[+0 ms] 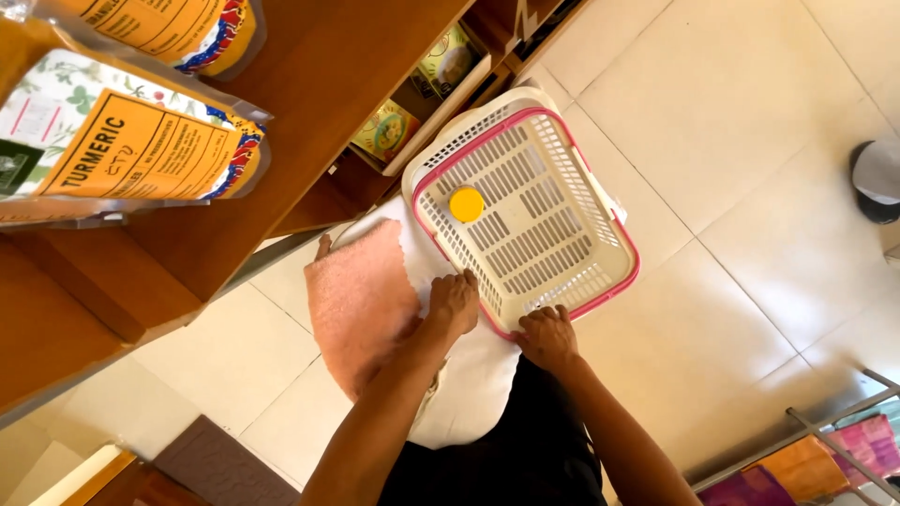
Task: The recorder removes jars and packets from a wooden shelf into a basket, wipes the shelf with a pink cloth, and then wipes and restacks the items.
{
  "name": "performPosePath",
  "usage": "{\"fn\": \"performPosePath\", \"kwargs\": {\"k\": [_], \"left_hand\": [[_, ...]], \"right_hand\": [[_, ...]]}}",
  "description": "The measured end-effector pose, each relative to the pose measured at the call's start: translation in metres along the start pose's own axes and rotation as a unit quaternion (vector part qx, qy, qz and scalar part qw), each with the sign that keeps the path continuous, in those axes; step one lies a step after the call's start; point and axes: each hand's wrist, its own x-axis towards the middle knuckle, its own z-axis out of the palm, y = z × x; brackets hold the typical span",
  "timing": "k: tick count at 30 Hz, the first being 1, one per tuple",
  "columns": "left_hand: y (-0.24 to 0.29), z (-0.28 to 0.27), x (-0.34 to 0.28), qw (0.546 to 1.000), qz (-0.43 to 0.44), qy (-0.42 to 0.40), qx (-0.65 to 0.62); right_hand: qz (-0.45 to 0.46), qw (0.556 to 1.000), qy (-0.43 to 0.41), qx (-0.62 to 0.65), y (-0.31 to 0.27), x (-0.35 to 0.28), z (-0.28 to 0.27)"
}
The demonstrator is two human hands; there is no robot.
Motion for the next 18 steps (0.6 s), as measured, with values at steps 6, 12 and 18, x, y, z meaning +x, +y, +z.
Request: {"fn": "performPosePath", "kwargs": {"k": [6, 12, 18], "left_hand": [[-0.003, 0.01, -0.005, 1.0, 0.01, 0.027, -0.002], [-0.01, 0.004, -0.019, 0.998, 0.02, 0.048, -0.044], [-0.016, -0.004, -0.028, 0.998, 0.03, -0.004, -0.06]], "right_hand": [[0.063, 0.949, 0.095, 0.294, 0.005, 0.094, 0.026], [0.116, 0.63, 0.028, 0.767, -0.054, 0.198, -0.011], [0.122, 0.687, -0.009, 0.716, -0.053, 0.198, 0.004]]}}
